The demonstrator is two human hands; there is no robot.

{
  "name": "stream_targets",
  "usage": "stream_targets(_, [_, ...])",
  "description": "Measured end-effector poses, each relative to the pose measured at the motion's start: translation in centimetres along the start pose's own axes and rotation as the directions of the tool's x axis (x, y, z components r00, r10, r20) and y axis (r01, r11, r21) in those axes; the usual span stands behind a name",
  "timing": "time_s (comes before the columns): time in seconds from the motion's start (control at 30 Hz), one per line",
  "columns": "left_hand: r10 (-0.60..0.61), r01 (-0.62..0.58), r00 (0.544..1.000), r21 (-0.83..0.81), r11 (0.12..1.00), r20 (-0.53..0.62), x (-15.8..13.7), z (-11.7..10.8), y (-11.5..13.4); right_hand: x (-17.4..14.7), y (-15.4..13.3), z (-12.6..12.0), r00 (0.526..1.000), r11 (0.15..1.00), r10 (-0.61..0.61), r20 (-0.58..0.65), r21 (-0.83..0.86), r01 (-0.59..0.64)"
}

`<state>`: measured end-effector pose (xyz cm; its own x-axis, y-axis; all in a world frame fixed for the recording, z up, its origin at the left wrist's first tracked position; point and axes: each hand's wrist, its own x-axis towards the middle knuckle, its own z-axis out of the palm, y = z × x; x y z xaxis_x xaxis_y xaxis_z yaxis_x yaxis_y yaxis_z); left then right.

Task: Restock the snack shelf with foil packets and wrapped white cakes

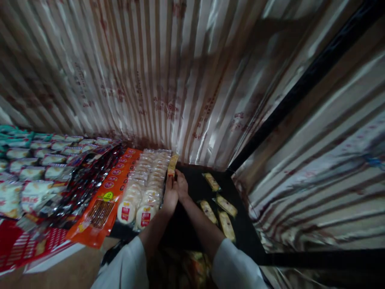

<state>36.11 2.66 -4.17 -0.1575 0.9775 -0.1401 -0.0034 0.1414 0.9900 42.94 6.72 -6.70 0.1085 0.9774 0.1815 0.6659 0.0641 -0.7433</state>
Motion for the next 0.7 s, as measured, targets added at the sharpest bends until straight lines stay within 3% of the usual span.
stream_targets(0.23, [-0.034,0.034,0.999,0.107,0.994,-0.006,0.7,-0.4,-0.5,-0.5,-0.1,-0.4,0.999,0.999,0.025,-0.036,-0.034,-0.026])
stream_targets(0.37, [0.018,-0.021,1.0,0.133,0.991,0.025,0.2,-0.6,-0.9,-0.4,1.4,-4.5,0.987,0.983,-0.036,-0.158,-0.184,0.007])
stream_targets(0.47, [0.044,-0.048,0.998,0.129,0.99,0.037,-0.5,-0.3,-1.0,-0.3,3.5,-8.7,0.974,0.925,-0.041,-0.221,-0.377,-0.047])
stream_targets(0.6, [0.007,-0.01,1.0,0.143,0.99,0.027,-1.5,0.5,-1.3,-0.3,6.2,-12.8,0.968,0.795,0.097,-0.231,-0.568,-0.215])
stream_targets(0.7, [-0.034,0.028,0.998,0.121,0.992,0.047,-2.3,0.8,-1.9,-0.4,6.9,-13.8,0.966,0.757,0.198,-0.165,-0.601,-0.258])
